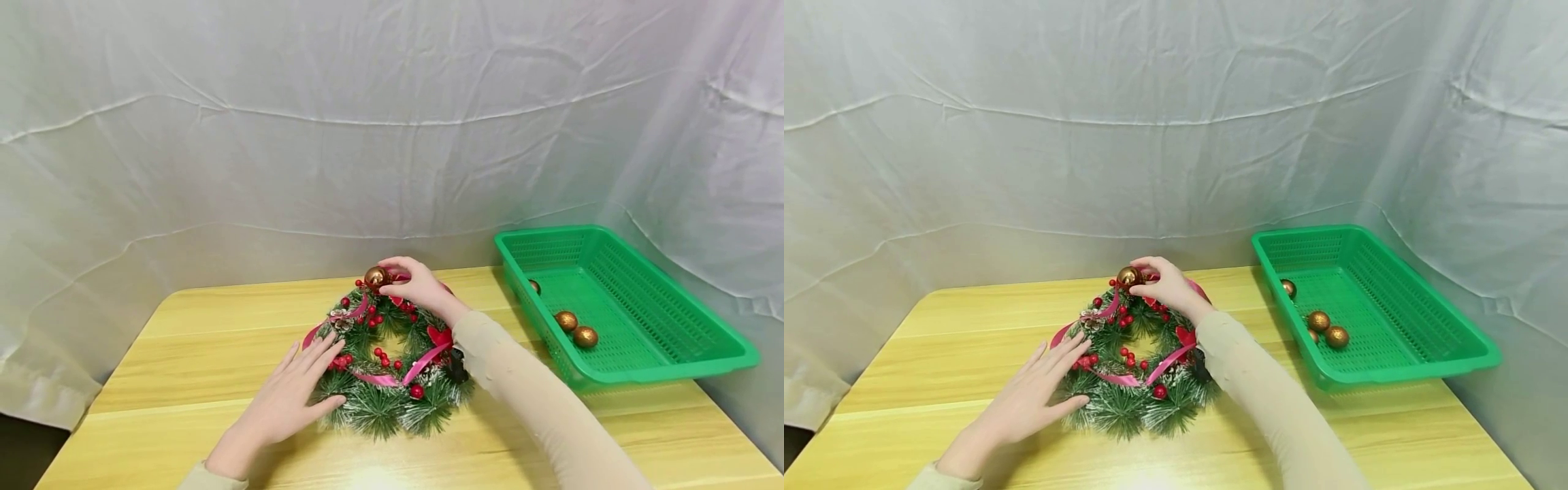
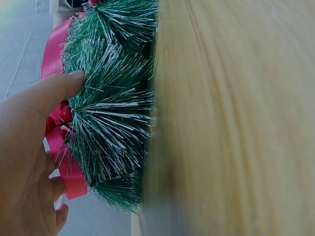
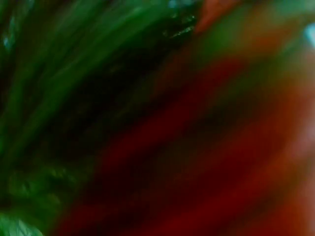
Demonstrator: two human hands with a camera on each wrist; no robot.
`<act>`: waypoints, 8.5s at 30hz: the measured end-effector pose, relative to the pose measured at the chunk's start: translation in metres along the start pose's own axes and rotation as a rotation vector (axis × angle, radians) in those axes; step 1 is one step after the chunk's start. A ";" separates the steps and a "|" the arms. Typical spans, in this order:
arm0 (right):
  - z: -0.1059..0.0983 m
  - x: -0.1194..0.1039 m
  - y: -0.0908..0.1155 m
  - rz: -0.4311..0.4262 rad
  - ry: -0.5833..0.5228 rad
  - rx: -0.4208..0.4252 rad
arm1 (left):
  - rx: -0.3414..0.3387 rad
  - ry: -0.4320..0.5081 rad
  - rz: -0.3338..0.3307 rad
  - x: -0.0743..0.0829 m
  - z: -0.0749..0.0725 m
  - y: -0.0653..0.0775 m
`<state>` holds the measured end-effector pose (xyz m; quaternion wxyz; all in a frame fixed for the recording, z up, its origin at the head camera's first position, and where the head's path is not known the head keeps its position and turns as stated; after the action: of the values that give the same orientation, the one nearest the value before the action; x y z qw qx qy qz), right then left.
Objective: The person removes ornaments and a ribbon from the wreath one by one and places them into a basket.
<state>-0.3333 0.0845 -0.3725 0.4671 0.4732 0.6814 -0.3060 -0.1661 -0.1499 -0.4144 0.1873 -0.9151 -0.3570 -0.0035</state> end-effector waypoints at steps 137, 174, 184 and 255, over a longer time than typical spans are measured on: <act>-0.174 -0.021 0.122 0.108 0.139 0.322 | -0.003 0.015 -0.007 -0.008 0.003 -0.001; -0.266 0.029 0.190 0.210 0.312 0.452 | -0.001 0.025 -0.005 -0.011 0.000 0.005; -0.262 0.054 0.199 0.260 0.340 0.401 | 0.000 0.012 -0.005 -0.011 -0.001 0.007; -0.249 0.087 0.222 0.295 0.265 -0.064 | 0.001 0.011 -0.002 -0.010 -0.001 0.007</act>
<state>-0.2235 0.4108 -0.3543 0.4281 0.5890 0.6693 -0.1476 -0.1686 -0.1612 -0.4167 0.1897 -0.9147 -0.3567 -0.0087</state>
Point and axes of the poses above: each hand's wrist, its own y-axis away from the middle knuckle, its own z-axis out of the palm, x = y × z, the point moved 3 cm from there along -y, towards the middle knuckle, and after that the axes turned 14 degrees about z, right-handed, at the moved point
